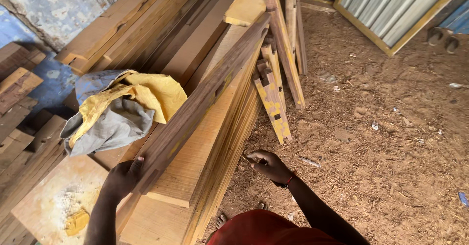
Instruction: The person sands a long wooden plank using a sanding block. They repeatedly rub the block along the plank's surface, occasionally repositioning the plank and adjusting their grip to cover different areas.
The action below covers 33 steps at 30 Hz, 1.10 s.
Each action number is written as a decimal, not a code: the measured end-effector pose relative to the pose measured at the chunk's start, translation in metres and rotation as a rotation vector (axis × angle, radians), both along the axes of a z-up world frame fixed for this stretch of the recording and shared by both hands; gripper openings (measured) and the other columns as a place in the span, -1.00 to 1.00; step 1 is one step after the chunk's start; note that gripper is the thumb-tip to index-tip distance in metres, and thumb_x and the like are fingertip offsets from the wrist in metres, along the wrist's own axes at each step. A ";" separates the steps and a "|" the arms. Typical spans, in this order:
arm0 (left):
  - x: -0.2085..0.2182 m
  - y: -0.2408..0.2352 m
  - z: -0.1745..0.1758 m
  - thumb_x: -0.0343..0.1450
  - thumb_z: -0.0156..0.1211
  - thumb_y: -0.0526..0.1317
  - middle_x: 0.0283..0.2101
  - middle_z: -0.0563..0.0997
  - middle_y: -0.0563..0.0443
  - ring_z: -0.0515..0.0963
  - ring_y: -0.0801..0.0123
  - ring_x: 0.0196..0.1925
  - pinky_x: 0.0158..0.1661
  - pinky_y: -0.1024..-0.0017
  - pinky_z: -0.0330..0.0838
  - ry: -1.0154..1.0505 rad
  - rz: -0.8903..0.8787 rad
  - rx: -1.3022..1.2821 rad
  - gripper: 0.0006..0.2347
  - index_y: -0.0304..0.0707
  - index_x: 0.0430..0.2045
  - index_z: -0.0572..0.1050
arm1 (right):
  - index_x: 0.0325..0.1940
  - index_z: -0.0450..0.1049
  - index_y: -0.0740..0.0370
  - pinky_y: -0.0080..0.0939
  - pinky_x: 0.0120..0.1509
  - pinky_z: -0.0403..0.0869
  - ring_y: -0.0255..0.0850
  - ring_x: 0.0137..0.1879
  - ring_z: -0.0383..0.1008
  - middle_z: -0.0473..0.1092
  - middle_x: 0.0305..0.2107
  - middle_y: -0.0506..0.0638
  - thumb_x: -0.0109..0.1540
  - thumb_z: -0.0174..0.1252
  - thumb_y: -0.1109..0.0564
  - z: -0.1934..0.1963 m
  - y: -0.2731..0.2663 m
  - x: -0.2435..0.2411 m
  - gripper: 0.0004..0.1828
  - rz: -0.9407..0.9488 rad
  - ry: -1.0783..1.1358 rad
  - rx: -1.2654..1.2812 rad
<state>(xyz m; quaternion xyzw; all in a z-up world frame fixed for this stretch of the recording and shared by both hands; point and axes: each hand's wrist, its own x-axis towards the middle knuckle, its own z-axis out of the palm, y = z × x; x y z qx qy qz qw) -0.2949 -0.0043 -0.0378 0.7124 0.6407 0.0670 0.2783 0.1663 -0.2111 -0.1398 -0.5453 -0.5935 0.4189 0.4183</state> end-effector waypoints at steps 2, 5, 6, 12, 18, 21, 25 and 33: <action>0.000 -0.009 -0.004 0.51 -0.07 0.24 -0.40 0.64 -0.40 0.67 -0.12 -0.24 -0.08 0.08 0.51 -0.089 0.028 -0.076 -0.41 -0.46 -0.32 0.64 | 0.27 0.46 0.27 -0.33 -0.24 0.45 -0.43 -0.33 0.42 0.45 -0.13 0.00 0.31 0.18 0.02 -0.006 0.003 -0.001 -0.52 0.011 0.013 -0.068; 0.005 -0.019 -0.002 0.50 -0.09 0.21 -0.40 0.67 -0.38 0.66 -0.04 -0.26 -0.09 0.12 0.49 -0.163 0.059 -0.098 -0.44 -0.42 -0.23 0.62 | 0.27 0.46 0.30 -0.34 -0.13 0.47 -0.44 -0.21 0.46 0.45 -0.05 -0.01 0.32 0.20 0.06 -0.010 0.008 -0.001 -0.54 0.044 0.031 -0.029; 0.005 -0.023 -0.001 0.49 -0.10 0.21 -0.39 0.68 -0.37 0.66 0.00 -0.25 -0.09 0.13 0.47 -0.172 0.068 -0.093 -0.45 -0.40 -0.19 0.62 | 0.27 0.47 0.31 -0.35 -0.06 0.50 -0.45 -0.14 0.49 0.45 0.00 -0.01 0.33 0.21 0.08 -0.011 0.009 -0.002 -0.55 0.060 0.042 0.005; 0.006 -0.030 -0.013 0.48 -0.07 0.24 -0.30 0.71 -0.33 0.67 0.06 -0.20 -0.07 0.18 0.48 -0.161 0.112 -0.119 -0.41 -0.43 -0.13 0.62 | 0.27 0.47 0.24 -0.31 -0.31 0.39 -0.34 -0.41 0.34 0.50 -0.09 -0.01 0.27 0.17 0.07 -0.009 0.016 0.013 -0.52 -0.016 -0.025 -0.240; 0.003 -0.031 -0.010 0.28 0.28 0.17 -0.23 0.69 -0.28 0.67 0.19 -0.20 -0.20 0.24 0.57 -0.435 0.030 -0.308 -0.39 -0.41 0.01 0.46 | 0.26 0.45 0.27 -0.30 -0.14 0.55 -0.32 -0.20 0.58 0.55 -0.12 0.10 0.29 0.19 0.04 -0.035 0.025 0.021 -0.52 0.033 0.123 -0.262; 0.012 -0.044 0.008 0.23 0.32 0.17 -0.35 0.70 -0.20 0.67 0.23 -0.31 -0.28 0.28 0.54 -0.340 0.062 -0.199 -0.45 -0.34 -0.11 0.53 | 0.24 0.47 0.26 -0.22 -0.07 0.56 -0.26 -0.14 0.57 0.50 -0.03 0.04 0.27 0.18 0.00 -0.036 0.033 0.020 -0.51 0.100 -0.007 -0.167; 0.031 -0.072 0.034 0.20 0.40 0.25 -0.50 0.66 -0.19 0.70 0.08 -0.44 -0.32 0.19 0.57 0.078 0.063 -0.011 -0.48 -0.31 -0.39 0.60 | 0.24 0.47 0.23 -0.14 0.07 0.55 -0.21 0.03 0.57 0.50 -0.02 0.05 0.28 0.18 -0.06 -0.020 0.044 0.025 -0.49 0.136 -0.153 -0.086; 0.058 -0.145 0.026 0.07 0.46 0.28 -0.49 0.63 -0.15 0.67 -0.06 -0.46 -0.40 0.02 0.56 0.247 0.076 0.357 -0.46 -0.18 -0.47 0.47 | 0.22 0.49 0.23 -0.01 0.22 0.49 -0.10 0.23 0.49 0.46 0.12 0.07 0.26 0.19 -0.07 -0.017 0.035 0.039 -0.49 0.109 -0.244 -0.135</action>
